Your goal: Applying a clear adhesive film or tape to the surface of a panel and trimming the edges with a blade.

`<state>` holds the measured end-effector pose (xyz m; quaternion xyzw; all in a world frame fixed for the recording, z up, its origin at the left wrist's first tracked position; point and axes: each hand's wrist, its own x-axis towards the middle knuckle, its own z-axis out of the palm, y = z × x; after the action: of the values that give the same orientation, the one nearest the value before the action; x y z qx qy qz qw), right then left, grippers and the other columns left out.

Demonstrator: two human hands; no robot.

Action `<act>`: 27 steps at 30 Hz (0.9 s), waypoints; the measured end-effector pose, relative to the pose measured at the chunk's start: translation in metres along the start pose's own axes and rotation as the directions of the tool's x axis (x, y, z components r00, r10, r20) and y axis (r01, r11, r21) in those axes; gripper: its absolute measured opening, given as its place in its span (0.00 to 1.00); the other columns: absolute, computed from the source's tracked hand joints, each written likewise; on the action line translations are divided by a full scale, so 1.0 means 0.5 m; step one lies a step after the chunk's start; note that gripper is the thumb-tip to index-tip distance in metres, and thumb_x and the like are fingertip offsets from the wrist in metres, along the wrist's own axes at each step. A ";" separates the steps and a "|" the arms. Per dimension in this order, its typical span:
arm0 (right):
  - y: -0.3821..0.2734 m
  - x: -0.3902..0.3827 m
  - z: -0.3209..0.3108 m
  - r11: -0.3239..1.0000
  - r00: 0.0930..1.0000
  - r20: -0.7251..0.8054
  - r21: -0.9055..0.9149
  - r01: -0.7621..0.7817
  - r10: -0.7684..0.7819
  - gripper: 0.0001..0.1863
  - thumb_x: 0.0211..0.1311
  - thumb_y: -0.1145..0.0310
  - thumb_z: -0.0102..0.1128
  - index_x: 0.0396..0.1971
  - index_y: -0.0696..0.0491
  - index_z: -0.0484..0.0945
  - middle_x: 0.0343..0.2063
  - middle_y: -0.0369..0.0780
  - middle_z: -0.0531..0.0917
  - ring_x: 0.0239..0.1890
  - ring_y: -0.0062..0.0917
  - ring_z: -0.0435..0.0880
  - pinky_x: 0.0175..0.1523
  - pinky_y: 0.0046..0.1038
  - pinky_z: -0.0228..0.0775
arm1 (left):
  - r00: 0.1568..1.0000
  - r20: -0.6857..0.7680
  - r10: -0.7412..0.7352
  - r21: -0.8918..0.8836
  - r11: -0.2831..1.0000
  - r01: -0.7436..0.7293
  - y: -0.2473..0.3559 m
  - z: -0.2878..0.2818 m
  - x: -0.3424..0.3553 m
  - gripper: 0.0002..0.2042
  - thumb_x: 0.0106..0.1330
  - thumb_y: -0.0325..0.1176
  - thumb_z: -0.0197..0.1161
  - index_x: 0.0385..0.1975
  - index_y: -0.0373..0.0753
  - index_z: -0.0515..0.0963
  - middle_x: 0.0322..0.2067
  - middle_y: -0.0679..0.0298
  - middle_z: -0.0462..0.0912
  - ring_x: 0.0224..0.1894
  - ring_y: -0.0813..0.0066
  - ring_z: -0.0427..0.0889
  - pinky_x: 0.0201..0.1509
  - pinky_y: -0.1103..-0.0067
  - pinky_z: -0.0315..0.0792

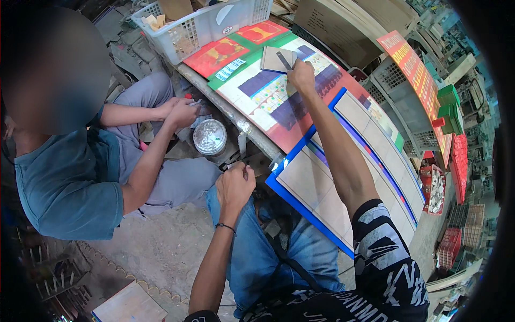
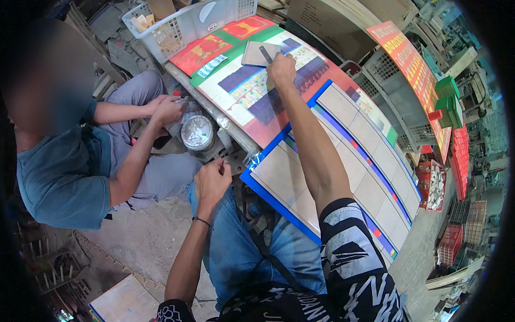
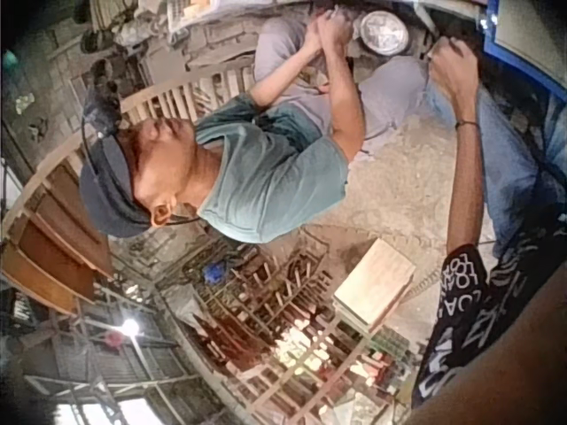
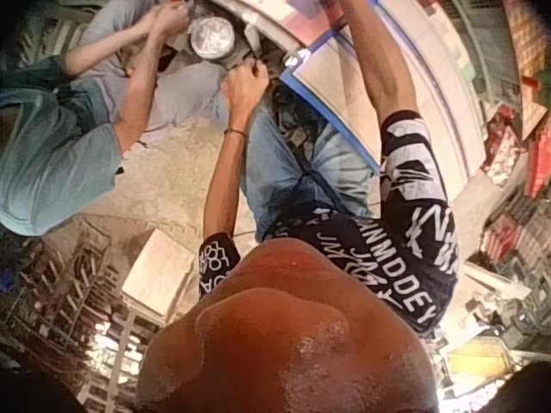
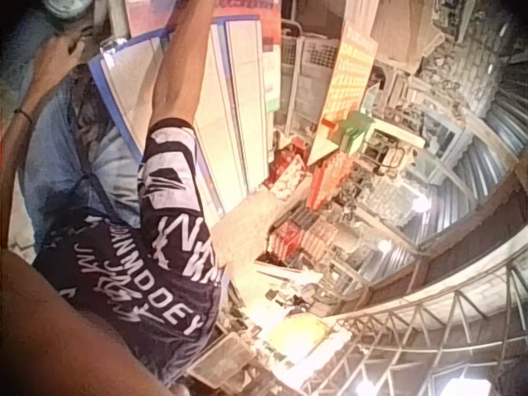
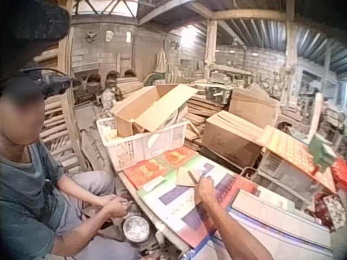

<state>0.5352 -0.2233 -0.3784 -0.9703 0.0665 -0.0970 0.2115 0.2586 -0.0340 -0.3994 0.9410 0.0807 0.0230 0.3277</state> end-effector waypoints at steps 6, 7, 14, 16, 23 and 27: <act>0.032 0.039 0.006 0.993 0.991 0.093 0.056 -0.101 0.096 0.17 0.41 0.72 0.59 0.35 0.61 0.79 0.38 0.52 0.79 0.42 0.43 0.78 0.47 0.35 0.72 | 0.998 0.051 -0.036 -0.007 0.999 0.036 0.003 0.001 0.004 0.12 0.57 0.39 0.53 0.24 0.36 0.77 0.23 0.53 0.80 0.28 0.51 0.79 0.33 0.64 0.71; 0.030 0.034 0.005 0.993 0.994 0.085 0.089 -0.071 0.063 0.16 0.40 0.72 0.60 0.33 0.60 0.79 0.34 0.51 0.81 0.38 0.42 0.80 0.44 0.33 0.73 | 0.998 0.049 -0.038 -0.002 0.999 0.038 0.000 0.000 0.003 0.12 0.57 0.39 0.53 0.24 0.36 0.77 0.23 0.53 0.80 0.28 0.51 0.79 0.33 0.64 0.71; 0.091 0.029 -0.032 0.907 0.974 0.211 0.390 -0.158 0.079 0.15 0.40 0.72 0.66 0.31 0.60 0.77 0.23 0.43 0.82 0.25 0.23 0.81 0.28 0.22 0.72 | 0.999 0.053 -0.011 0.017 1.000 0.010 0.004 -0.001 0.006 0.12 0.57 0.39 0.52 0.21 0.35 0.75 0.22 0.51 0.79 0.26 0.51 0.79 0.33 0.64 0.71; 0.103 0.023 -0.038 0.802 0.968 0.248 0.572 -0.171 0.029 0.14 0.42 0.70 0.66 0.30 0.60 0.77 0.22 0.42 0.81 0.23 0.23 0.80 0.28 0.23 0.71 | 0.999 0.052 -0.005 0.015 1.000 0.004 0.005 0.004 0.007 0.13 0.57 0.39 0.52 0.21 0.35 0.75 0.22 0.50 0.79 0.26 0.51 0.79 0.33 0.63 0.71; 0.040 -0.034 -0.014 0.962 0.961 -0.045 0.017 0.272 -0.271 0.16 0.45 0.68 0.62 0.33 0.62 0.75 0.32 0.53 0.79 0.36 0.45 0.80 0.43 0.39 0.72 | 0.998 0.058 -0.034 0.086 0.996 0.029 0.004 0.001 0.005 0.13 0.57 0.40 0.53 0.22 0.35 0.76 0.23 0.49 0.79 0.27 0.50 0.79 0.34 0.62 0.72; 0.049 -0.034 -0.018 0.980 0.978 -0.093 0.046 0.191 -0.186 0.13 0.45 0.73 0.56 0.34 0.60 0.76 0.32 0.54 0.79 0.37 0.48 0.79 0.44 0.41 0.71 | 0.999 0.032 -0.012 0.067 0.998 0.010 0.002 0.007 0.002 0.13 0.57 0.40 0.54 0.22 0.35 0.76 0.22 0.49 0.79 0.27 0.50 0.79 0.35 0.62 0.72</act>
<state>0.5146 -0.2461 -0.3837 -0.9608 -0.0194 -0.1613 0.2249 0.2598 -0.0366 -0.4016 0.9512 0.0815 0.0034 0.2976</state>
